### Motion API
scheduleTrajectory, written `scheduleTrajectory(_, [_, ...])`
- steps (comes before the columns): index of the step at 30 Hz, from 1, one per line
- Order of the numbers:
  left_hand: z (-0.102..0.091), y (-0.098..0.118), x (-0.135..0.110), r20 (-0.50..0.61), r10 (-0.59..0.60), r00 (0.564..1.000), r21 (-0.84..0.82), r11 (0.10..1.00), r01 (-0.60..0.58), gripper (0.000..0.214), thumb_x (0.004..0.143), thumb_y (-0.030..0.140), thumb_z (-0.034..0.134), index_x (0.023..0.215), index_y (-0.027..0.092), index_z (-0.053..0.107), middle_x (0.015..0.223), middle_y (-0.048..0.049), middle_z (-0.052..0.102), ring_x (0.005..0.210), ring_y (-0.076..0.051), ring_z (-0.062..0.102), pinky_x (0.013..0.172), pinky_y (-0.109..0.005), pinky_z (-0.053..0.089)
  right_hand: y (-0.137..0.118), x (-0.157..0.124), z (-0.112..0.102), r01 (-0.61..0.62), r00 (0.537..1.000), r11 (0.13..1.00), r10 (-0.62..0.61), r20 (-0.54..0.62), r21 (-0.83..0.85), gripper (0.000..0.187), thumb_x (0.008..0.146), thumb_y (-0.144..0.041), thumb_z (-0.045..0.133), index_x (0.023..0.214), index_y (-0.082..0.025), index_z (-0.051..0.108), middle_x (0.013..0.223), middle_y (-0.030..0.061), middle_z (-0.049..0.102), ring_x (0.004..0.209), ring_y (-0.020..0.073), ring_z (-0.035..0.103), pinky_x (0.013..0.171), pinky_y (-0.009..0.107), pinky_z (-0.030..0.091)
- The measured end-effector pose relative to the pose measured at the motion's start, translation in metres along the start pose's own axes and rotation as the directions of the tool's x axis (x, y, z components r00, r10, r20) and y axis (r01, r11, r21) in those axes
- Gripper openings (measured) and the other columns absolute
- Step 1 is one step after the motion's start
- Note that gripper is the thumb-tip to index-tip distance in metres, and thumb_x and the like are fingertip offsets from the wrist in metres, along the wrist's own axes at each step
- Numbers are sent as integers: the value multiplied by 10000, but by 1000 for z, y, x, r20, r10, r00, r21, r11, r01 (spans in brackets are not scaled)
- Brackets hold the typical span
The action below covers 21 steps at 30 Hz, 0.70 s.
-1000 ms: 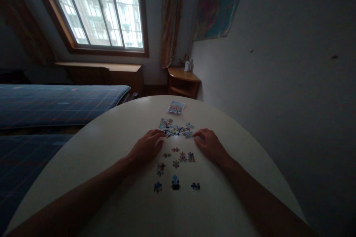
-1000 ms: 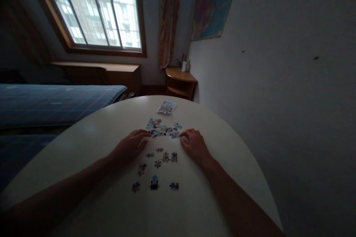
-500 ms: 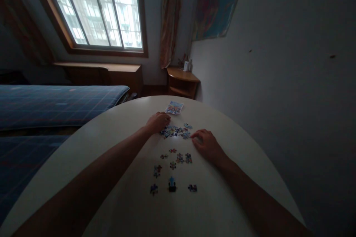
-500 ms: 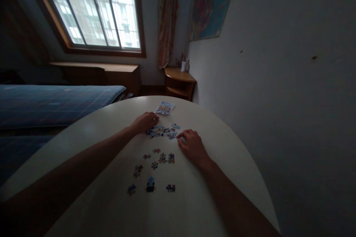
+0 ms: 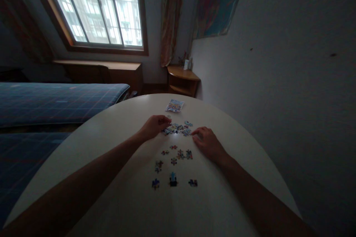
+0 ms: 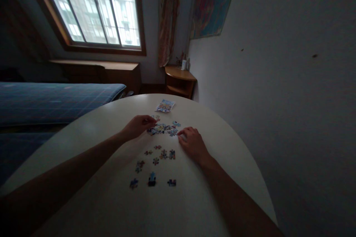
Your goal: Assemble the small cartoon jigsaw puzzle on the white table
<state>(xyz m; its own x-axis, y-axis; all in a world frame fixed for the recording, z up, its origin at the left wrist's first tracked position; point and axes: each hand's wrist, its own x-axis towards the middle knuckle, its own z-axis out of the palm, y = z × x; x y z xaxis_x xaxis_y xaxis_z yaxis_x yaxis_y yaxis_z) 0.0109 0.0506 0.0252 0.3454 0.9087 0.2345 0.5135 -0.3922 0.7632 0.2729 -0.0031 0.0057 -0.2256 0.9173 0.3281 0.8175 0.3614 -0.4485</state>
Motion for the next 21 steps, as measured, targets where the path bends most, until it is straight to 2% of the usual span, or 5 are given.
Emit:
scheduleTrajectory(3, [5, 11, -33, 27, -1, 1000, -72, 997, 3, 114, 819, 199, 674, 923, 167, 707, 929, -49, 761, 850, -179, 723, 782, -284, 574, -15, -2, -1, 13, 999, 1000, -13, -50, -4, 136, 851, -210, 587, 946, -201, 684, 1045, 86, 658, 1038, 249, 566, 967, 427, 423])
scheduleTrajectory(8, [18, 26, -68, 41, -52, 998, -312, 948, 62, 156, 784, 160, 684, 939, 167, 671, 884, -33, 750, 799, -174, 730, 686, -257, 584, -54, -15, 0, 210, 976, 976, -206, -69, 57, 197, 838, -270, 670, 1031, -234, 665, 1046, 66, 689, 1043, 250, 588, 945, 432, 429])
scheduleTrajectory(12, [23, 30, -78, 11, -83, 996, -418, 905, 80, 145, 778, 216, 709, 892, 152, 646, 850, -36, 739, 759, -177, 732, 641, -242, 576, -71, -23, 4, 299, 953, 949, -290, -92, 100, 146, 851, -273, 691, 996, -255, 686, 961, 24, 729, 984, 212, 627, 923, 387, 430])
scheduleTrajectory(17, [23, 25, -80, 41, -96, 995, -502, 859, 103, 278, 751, 272, 754, 945, 152, 594, 915, -60, 744, 807, -199, 735, 704, -303, 601, -67, -22, 7, 334, 942, 935, -330, -55, 122, 114, 886, -325, 659, 971, -272, 712, 913, 13, 745, 958, 199, 645, 921, 386, 424])
scheduleTrajectory(21, [23, 25, -81, 61, -109, 992, -493, 861, 125, 313, 751, 258, 756, 987, 154, 579, 948, -70, 743, 812, -205, 737, 722, -326, 608, -62, -20, 5, 361, 932, 923, -363, -10, 133, 99, 875, -336, 663, 942, -275, 703, 913, 14, 743, 980, 208, 648, 939, 401, 414])
